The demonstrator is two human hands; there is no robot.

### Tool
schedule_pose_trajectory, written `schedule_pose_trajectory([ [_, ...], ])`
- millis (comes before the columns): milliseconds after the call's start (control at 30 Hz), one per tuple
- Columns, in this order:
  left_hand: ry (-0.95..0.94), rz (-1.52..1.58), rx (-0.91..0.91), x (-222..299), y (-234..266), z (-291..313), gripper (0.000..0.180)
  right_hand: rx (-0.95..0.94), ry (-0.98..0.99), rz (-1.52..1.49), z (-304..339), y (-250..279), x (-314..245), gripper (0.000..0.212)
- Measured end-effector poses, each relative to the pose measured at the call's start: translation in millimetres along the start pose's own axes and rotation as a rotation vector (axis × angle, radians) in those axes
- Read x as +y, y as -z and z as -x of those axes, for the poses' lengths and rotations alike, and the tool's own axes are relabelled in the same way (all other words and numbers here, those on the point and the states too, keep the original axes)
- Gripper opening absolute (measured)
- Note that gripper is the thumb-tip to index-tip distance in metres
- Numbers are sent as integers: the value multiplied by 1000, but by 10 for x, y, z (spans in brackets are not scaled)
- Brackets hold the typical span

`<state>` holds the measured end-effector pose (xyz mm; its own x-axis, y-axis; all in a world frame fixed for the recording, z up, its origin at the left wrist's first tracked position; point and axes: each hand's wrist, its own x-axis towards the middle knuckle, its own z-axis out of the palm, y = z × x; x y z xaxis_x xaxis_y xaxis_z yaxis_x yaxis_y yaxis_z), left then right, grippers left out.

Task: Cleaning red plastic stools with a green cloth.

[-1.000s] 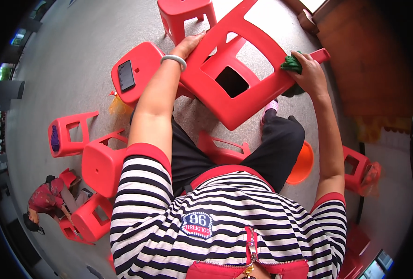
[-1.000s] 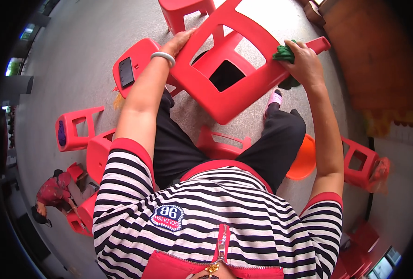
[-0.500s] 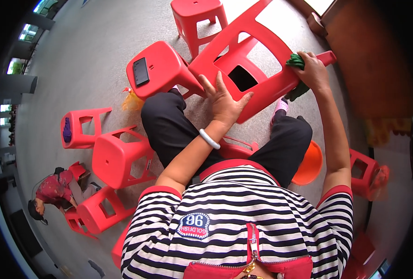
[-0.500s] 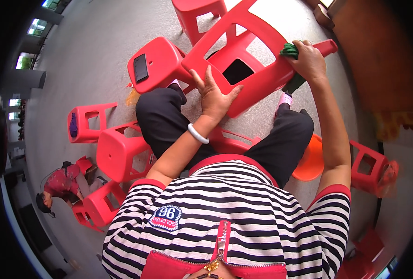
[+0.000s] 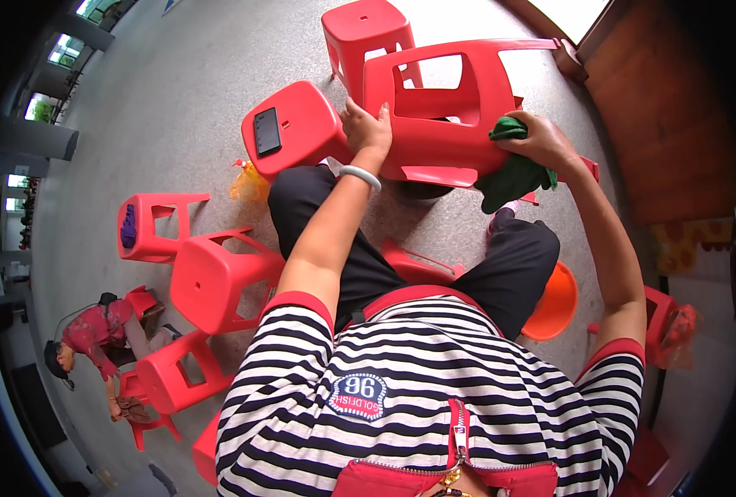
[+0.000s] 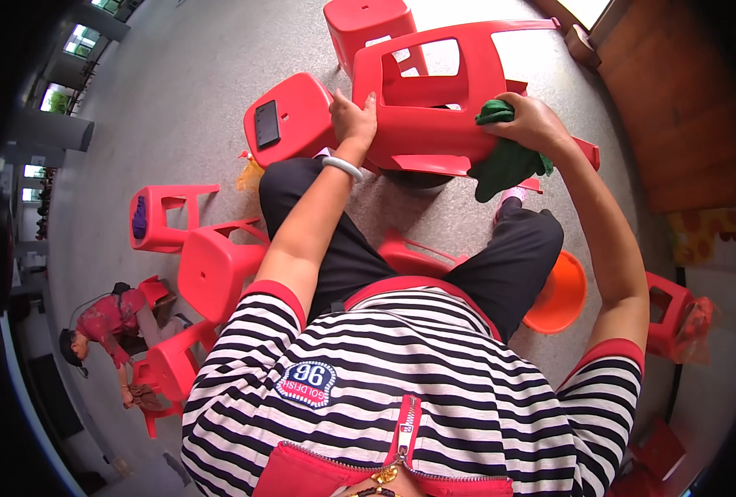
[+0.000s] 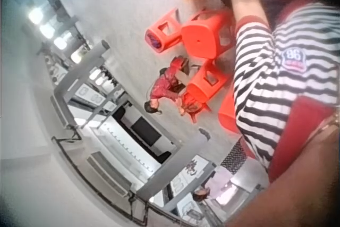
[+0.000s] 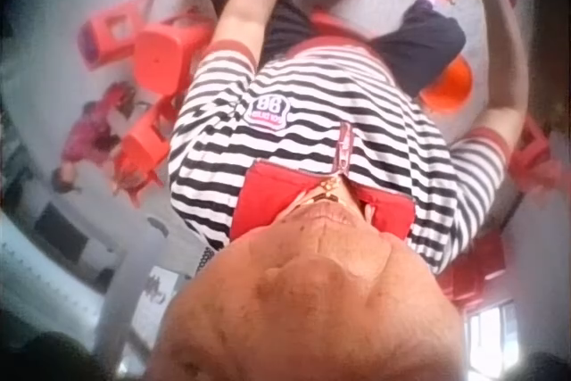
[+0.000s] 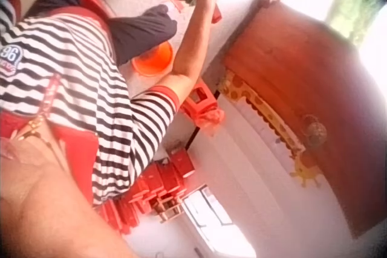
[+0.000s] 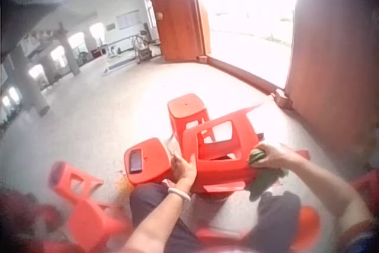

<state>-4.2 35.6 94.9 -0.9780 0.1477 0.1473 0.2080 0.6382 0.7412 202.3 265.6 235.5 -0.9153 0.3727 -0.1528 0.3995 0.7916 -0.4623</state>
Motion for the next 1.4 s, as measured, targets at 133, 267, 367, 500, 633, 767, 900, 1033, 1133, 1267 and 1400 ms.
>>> schedule_pose_trajectory([
  [133, 350, 102, 55, 36, -283, 698, 111, 16, -76, -82, 12, 1, 82, 65],
  [267, 712, 957, -366, 44, -536, 1197, 71, -38, -85, -120, -96, -30, 0, 66],
  [367, 888, 1133, -652, 444, -470, 1115, 63, -31, -100, -187, -27, -37, 131, 65],
  [500, 834, 1215, -620, 589, -622, 1029, 58, 44, -122, -192, 17, -76, 196, 63],
  [633, 766, 1104, -362, 412, -1006, 758, 48, 13, -106, -366, -73, -174, 151, 58],
  [767, 542, 1150, -340, 512, -1018, 526, 82, 90, -204, -467, 43, -262, 166, 56],
  [900, 454, 1094, -416, 226, -805, -96, 92, -40, -147, -728, -150, -380, -295, 47],
  [1033, 429, 840, -623, 443, -521, -240, 129, 80, -210, -590, -193, -555, -571, 51],
  [1133, 419, 795, -647, 199, -388, -486, 47, 90, -124, -722, -351, -815, -792, 50],
  [1267, 329, 889, -957, -43, -237, -800, 104, 14, -154, -1170, -541, -1103, -976, 45],
  [1400, 392, 732, -1072, 537, 137, -415, 85, -18, -165, -1504, -421, -1207, -1004, 35],
])
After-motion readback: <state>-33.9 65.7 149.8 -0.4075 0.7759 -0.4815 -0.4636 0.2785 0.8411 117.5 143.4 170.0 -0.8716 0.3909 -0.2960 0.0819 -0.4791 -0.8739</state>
